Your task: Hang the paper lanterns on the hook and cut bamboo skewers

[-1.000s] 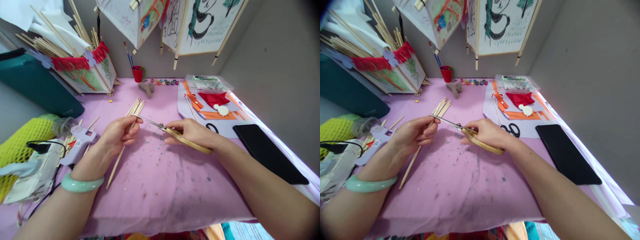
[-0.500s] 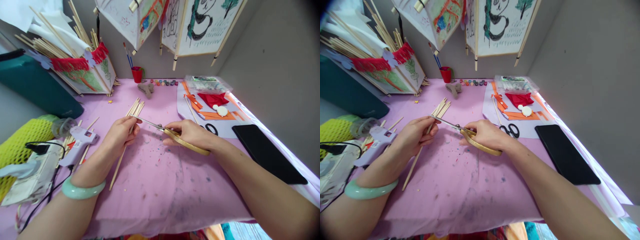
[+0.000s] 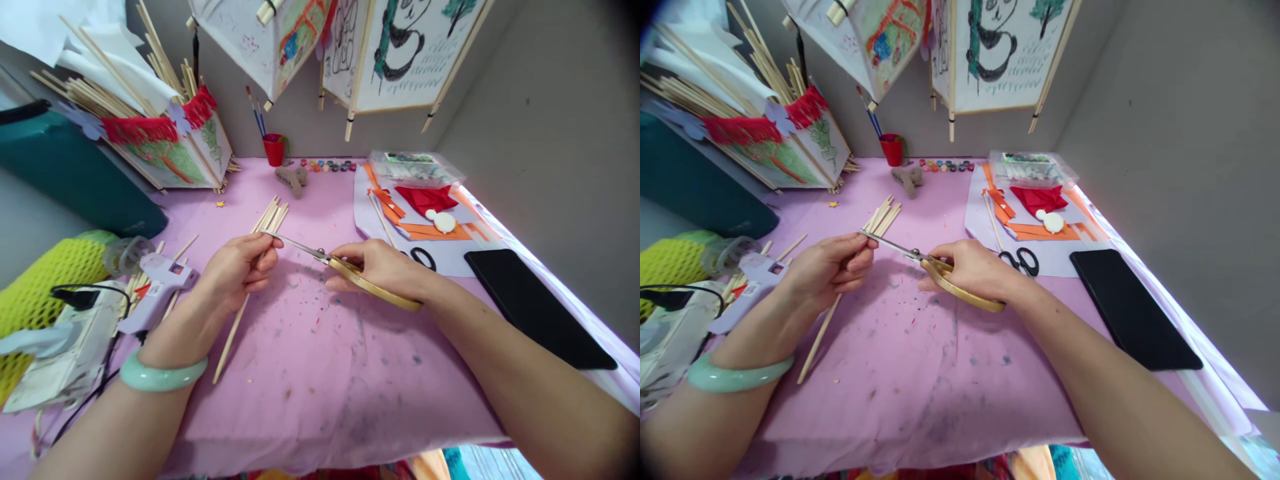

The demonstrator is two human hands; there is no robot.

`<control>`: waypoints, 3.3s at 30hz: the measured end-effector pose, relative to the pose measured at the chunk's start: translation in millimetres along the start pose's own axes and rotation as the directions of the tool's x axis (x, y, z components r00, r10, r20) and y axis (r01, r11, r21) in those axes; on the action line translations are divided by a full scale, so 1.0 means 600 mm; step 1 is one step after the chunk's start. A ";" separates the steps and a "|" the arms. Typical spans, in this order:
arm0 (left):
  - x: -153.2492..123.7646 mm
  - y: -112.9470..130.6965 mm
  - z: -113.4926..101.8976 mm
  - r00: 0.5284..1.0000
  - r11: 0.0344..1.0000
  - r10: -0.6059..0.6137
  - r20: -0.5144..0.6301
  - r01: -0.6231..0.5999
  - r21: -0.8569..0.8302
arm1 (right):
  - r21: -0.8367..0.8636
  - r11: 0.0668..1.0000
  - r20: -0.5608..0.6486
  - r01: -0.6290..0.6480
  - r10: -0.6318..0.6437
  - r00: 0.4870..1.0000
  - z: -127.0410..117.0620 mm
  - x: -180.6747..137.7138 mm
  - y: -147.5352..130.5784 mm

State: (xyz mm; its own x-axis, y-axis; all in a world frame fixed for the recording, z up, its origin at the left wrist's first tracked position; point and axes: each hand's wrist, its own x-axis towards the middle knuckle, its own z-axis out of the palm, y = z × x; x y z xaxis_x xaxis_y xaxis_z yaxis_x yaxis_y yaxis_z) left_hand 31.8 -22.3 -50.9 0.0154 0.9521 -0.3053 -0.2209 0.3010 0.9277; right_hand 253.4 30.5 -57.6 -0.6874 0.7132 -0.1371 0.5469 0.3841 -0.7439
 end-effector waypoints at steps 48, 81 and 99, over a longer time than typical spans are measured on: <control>0.001 -0.008 0.023 0.981 0.983 0.093 -0.170 -0.064 0.172 | -0.007 1.000 -0.008 0.001 -0.001 1.000 0.004 0.001 -0.001; 0.006 -0.018 0.016 0.961 0.930 0.142 -0.238 -0.047 0.365 | -0.002 1.000 -0.007 -0.025 0.025 1.000 0.004 0.004 0.001; 0.004 -0.010 0.001 0.995 0.978 0.058 -0.086 -0.039 0.206 | -0.007 1.000 0.000 -0.007 0.007 1.000 0.003 0.003 0.004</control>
State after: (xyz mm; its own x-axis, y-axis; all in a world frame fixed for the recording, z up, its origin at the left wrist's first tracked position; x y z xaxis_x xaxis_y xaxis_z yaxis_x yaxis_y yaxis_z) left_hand 33.8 -21.9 -56.8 -0.0815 0.9598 -0.2687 -0.0158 0.2684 0.9632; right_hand 252.5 31.9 -60.7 -0.6838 0.7156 -0.1425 0.5550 0.3834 -0.7382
